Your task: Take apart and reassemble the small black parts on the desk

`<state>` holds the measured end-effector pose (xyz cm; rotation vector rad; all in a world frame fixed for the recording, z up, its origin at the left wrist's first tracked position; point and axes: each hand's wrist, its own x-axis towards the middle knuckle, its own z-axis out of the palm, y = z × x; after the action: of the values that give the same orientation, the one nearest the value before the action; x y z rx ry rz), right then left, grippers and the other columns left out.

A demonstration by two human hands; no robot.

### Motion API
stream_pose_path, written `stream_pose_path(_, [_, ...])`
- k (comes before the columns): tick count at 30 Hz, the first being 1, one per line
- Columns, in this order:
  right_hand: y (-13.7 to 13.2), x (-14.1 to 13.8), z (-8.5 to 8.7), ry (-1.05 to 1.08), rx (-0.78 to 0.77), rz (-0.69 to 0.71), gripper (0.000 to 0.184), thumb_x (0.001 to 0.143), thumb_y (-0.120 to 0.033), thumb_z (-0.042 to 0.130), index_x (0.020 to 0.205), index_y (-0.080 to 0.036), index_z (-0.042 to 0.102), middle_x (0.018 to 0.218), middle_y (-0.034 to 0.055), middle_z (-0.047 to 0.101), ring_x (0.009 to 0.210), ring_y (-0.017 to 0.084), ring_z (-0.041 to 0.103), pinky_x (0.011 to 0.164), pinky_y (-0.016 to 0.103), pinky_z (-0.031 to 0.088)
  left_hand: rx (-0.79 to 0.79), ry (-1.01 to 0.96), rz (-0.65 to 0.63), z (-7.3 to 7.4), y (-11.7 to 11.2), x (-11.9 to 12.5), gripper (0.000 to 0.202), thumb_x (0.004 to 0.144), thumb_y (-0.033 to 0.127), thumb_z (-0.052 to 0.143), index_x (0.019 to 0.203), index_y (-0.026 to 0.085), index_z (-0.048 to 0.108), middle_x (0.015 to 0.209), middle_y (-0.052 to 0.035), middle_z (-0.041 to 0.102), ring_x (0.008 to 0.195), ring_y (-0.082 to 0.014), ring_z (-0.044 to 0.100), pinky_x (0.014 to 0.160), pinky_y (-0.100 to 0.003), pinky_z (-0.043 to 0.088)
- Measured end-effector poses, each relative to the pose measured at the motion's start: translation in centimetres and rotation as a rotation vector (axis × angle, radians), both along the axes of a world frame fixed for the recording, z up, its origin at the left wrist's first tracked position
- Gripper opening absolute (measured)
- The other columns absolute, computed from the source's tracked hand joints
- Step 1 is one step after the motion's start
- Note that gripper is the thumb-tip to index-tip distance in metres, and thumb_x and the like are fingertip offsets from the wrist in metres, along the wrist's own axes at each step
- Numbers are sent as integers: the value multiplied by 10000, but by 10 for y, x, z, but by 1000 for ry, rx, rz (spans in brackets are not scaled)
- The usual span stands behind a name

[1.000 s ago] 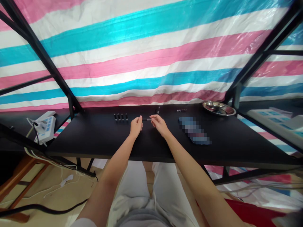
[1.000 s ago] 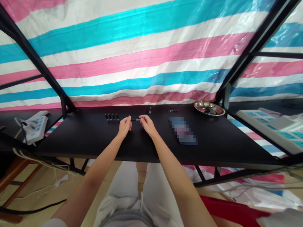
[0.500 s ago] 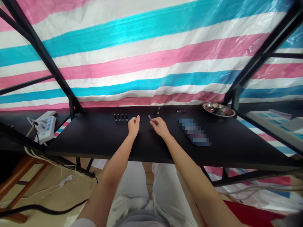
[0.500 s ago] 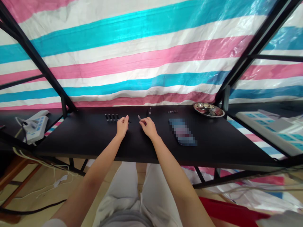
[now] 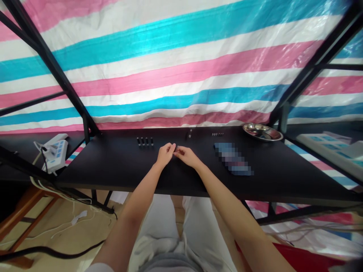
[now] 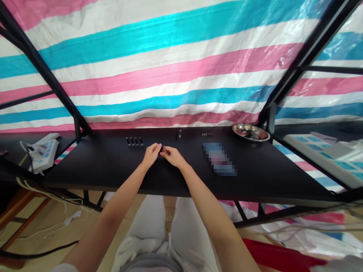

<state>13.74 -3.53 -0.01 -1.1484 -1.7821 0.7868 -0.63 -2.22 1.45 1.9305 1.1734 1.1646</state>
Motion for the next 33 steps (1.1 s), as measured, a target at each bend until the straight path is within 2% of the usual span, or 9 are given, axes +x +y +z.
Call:
stream_pose_path(4, [1, 1, -2, -101, 83, -95, 207, 738, -382, 538, 668, -189, 519, 609, -16, 530, 574, 117, 459, 599, 251, 389, 64, 182, 78, 2, -2, -1, 404, 879, 444, 328, 580, 179, 387, 537, 35, 405, 529, -90, 363, 554, -226, 274])
stream_pose_path(7, [9, 7, -2, -117, 124, -280, 196, 758, -374, 518, 691, -191, 538, 646, 7, 571, 595, 133, 494, 618, 260, 398, 116, 304, 158, 3, -1, -2, 387, 896, 390, 298, 587, 182, 402, 559, 15, 445, 541, -103, 391, 562, -240, 258])
stream_pose_path(10, [23, 20, -1, -139, 77, -516, 199, 760, -367, 524, 693, -183, 557, 654, 27, 596, 610, 150, 527, 620, 266, 406, 135, 359, 199, 4, -1, -2, 386, 890, 383, 311, 570, 184, 391, 544, 11, 440, 524, -107, 383, 547, -247, 232])
stream_pose_path(13, [39, 33, 1, -224, 14, -638, 161, 756, -325, 541, 720, -175, 586, 707, 43, 631, 666, 164, 563, 639, 266, 410, 124, 377, 193, 3, 0, -2, 385, 881, 383, 325, 558, 185, 388, 529, 14, 432, 510, -106, 372, 536, -245, 223])
stream_pose_path(25, [74, 40, -2, -494, -169, -669, 178, 778, -311, 530, 848, -196, 646, 864, 72, 674, 807, 197, 613, 699, 285, 438, 95, 380, 146, 5, 0, -3, 393, 867, 404, 338, 545, 190, 403, 517, 18, 424, 496, -110, 365, 530, -244, 234])
stream_pose_path(33, [80, 40, -5, -530, -177, -676, 208, 779, -316, 528, 866, -182, 662, 871, 93, 675, 827, 207, 618, 712, 290, 449, 101, 357, 108, 7, 0, -1, 394, 866, 391, 347, 533, 188, 409, 516, 13, 434, 494, -112, 372, 533, -243, 233])
